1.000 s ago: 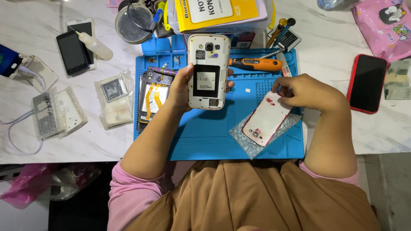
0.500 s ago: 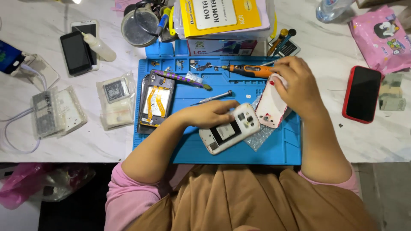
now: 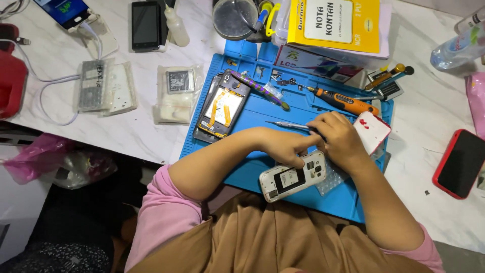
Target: Repairing mobile phones by replacing screens and internal components using specialized tools
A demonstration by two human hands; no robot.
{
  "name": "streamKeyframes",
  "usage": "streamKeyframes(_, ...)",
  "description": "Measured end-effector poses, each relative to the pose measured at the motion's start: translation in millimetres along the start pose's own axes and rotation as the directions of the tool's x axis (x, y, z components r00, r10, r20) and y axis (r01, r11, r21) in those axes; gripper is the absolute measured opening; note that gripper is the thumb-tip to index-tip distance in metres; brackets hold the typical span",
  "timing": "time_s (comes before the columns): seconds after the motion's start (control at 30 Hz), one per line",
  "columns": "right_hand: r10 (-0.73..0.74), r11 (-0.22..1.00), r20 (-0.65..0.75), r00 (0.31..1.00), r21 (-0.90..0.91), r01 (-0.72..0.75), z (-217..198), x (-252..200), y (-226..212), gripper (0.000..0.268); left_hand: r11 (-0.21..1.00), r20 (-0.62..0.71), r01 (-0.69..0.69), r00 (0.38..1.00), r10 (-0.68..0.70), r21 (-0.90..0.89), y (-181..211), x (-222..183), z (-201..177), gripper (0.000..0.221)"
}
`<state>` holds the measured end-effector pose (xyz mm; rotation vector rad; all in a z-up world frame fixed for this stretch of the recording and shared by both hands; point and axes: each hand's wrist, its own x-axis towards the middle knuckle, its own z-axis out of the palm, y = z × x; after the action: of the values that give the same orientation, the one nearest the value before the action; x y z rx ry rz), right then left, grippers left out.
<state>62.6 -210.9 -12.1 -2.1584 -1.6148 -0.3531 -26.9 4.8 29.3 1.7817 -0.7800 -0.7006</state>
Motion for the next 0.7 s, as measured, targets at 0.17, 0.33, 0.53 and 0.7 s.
streamKeyframes(0.17,0.348,0.902,-0.277,0.895,0.36,-0.239,-46.8,-5.3,3.2,0.02,1.0,-0.13,-0.011,0.991,0.009,-0.016,-7.1,1.3,1.0,0.054)
streamKeyframes(0.33,0.289,0.908,-0.45,0.845,0.409,-0.092,-53.4,-16.3,7.8,0.022,0.99,-0.318,0.102,0.946,-0.066,0.096,-32.4,7.6,-5.0,0.052)
streamKeyframes(0.53,0.194,0.909,-0.517,0.834,0.414,0.045,-49.8,-0.6,-39.6,0.026,0.705,-0.587,0.385,0.808,0.054,0.595,-26.9,2.9,-12.6,0.02)
streamKeyframes(0.7,0.005,0.98,-0.512,0.859,0.175,0.098,-43.9,3.8,-56.1,0.029,0.831,-0.55,0.09,0.788,0.278,0.549,7.9,-3.1,-18.7,0.006)
